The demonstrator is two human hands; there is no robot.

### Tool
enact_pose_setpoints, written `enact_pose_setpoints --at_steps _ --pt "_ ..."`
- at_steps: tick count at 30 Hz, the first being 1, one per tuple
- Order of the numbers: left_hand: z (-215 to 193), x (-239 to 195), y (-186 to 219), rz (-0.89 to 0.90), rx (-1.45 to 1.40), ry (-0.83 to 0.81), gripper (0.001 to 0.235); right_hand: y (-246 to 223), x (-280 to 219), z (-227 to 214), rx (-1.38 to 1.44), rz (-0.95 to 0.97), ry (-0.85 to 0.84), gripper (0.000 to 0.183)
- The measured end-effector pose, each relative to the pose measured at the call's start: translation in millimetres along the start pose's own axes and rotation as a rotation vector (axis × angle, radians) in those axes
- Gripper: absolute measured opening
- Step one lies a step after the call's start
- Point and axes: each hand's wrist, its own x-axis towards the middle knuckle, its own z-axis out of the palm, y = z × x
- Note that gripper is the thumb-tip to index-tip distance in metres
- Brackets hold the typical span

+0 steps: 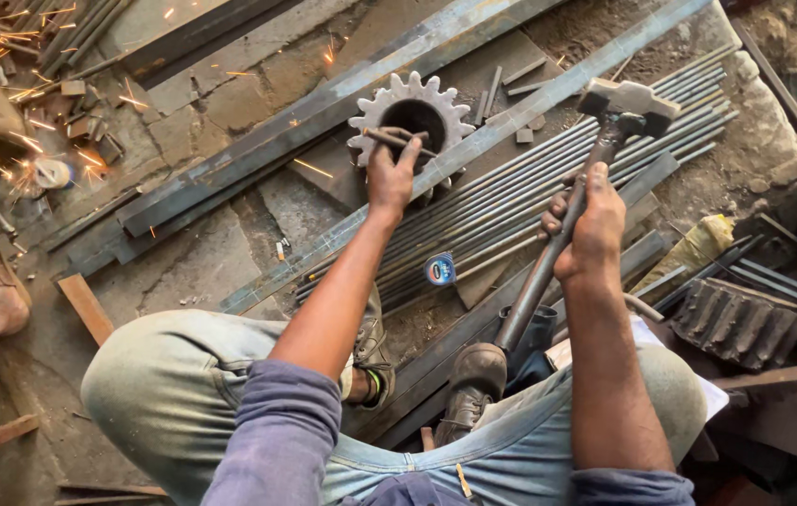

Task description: The person sits on the floor and uses a hammer and a rod to strike the center of a metal gear. They measure the gear with a tape measure and handle several metal rods around the workspace.

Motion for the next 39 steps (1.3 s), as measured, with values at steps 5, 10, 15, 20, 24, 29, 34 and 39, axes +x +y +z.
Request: enact_pose_setpoints --at_steps 5,10,15,20,24,29,34,39 --pt "5 -5 -50 -0.016 0.112 0.016 0.014 7 8 -5 -0.002 0.008 0.0 0.031" --pt "5 -10 -61 -0.074 0.015 0.021 0.014 8 8 -6 0.011 0.022 -0.018 0.032" --pt "3 -10 -60 -0.11 -0.039 0.025 0.015 5 4 -1 -0.042 0.067 -0.01 0.032" --pt "2 -10 -59 -0.038 -0.028 0.008 0.015 -1 -2 6 -0.115 0.117 0.011 0.034" --pt "2 -9 -53 -0.117 -0.033 0.011 0.014 -3 -5 12 -0.1 0.093 0.001 0.034" --pt "4 -10 -45 -0.166 -0.04 0.013 0.013 0 -3 7 -0.139 0.099 0.008 0.034" --pt "6 -10 -46 -0.113 0.062 0.047 0.016 6 1 4 -0.098 0.076 0.007 0.03" --pt "12 -12 -35 0.137 0.433 0.07 0.022 6 -6 13 -0.148 0.048 -0.029 0.032"
